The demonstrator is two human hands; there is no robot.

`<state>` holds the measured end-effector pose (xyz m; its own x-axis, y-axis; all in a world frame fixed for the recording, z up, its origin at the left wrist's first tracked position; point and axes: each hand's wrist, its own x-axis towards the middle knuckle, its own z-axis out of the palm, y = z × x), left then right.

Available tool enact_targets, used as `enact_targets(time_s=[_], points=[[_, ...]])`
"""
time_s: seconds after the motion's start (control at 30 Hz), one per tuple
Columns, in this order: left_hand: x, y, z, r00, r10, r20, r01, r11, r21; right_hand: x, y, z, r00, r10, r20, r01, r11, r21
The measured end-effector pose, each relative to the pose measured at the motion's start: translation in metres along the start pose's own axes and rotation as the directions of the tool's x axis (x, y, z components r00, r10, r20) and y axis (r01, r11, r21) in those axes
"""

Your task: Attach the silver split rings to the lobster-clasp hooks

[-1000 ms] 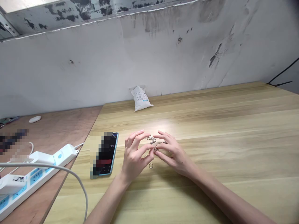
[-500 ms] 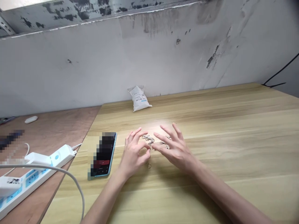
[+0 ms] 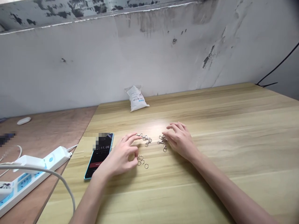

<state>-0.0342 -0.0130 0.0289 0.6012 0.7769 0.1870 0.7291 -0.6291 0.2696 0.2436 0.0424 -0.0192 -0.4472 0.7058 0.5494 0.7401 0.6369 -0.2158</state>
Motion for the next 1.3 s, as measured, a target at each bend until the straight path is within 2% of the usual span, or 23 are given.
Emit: enact_targets(time_s=[0.07, 0.13, 0.3, 0.5, 0.67, 0.77, 0.87, 0.97, 1.13, 1.3], points=[[0.0, 0.001, 0.002, 1.0, -0.021, 0.02, 0.021, 1.0, 0.004, 0.0, 0.001, 0.0, 0.999, 0.004, 0.052, -0.003, 1.0, -0.016], [0.002, 0.002, 0.006, 0.998, -0.055, -0.005, 0.055, 0.998, 0.028, 0.0, -0.002, -0.001, 0.996, 0.004, 0.093, -0.002, 1.0, -0.024], [0.016, 0.014, 0.026, 0.962, -0.122, -0.243, 0.163, 0.974, 0.158, 0.0, -0.012, -0.002, 0.99, 0.007, 0.14, -0.006, 1.0, -0.01], [0.033, 0.02, 0.052, 0.917, 0.003, -0.399, 0.133, 0.941, 0.312, 0.0, -0.018, 0.0, 0.995, -0.023, 0.095, 0.019, 0.999, 0.038], [0.035, 0.012, 0.055, 0.91, 0.045, -0.413, 0.123, 0.921, 0.37, -0.001, -0.023, 0.003, 0.995, -0.028, 0.099, 0.021, 0.997, 0.074], [0.031, 0.013, 0.05, 0.91, 0.024, -0.414, 0.112, 0.947, 0.301, -0.001, -0.024, 0.004, 0.995, -0.033, 0.096, 0.022, 0.993, 0.113], [0.027, 0.018, 0.042, 0.916, -0.03, -0.4, 0.081, 0.99, 0.112, -0.001, -0.028, 0.002, 0.99, -0.085, 0.114, 0.058, 0.973, 0.225], [0.023, 0.025, 0.037, 0.911, -0.045, -0.409, 0.017, 0.997, -0.071, -0.002, -0.036, -0.002, 0.974, -0.156, 0.165, 0.084, 0.923, 0.375], [0.022, 0.033, 0.031, 0.91, -0.054, -0.411, -0.047, 0.972, -0.232, 0.0, -0.046, -0.011, 0.96, -0.165, 0.228, -0.004, 0.803, 0.596], [0.021, 0.035, 0.028, 0.91, -0.073, -0.408, -0.055, 0.954, -0.294, 0.001, -0.048, -0.018, 0.946, -0.148, 0.289, -0.105, 0.703, 0.703]])
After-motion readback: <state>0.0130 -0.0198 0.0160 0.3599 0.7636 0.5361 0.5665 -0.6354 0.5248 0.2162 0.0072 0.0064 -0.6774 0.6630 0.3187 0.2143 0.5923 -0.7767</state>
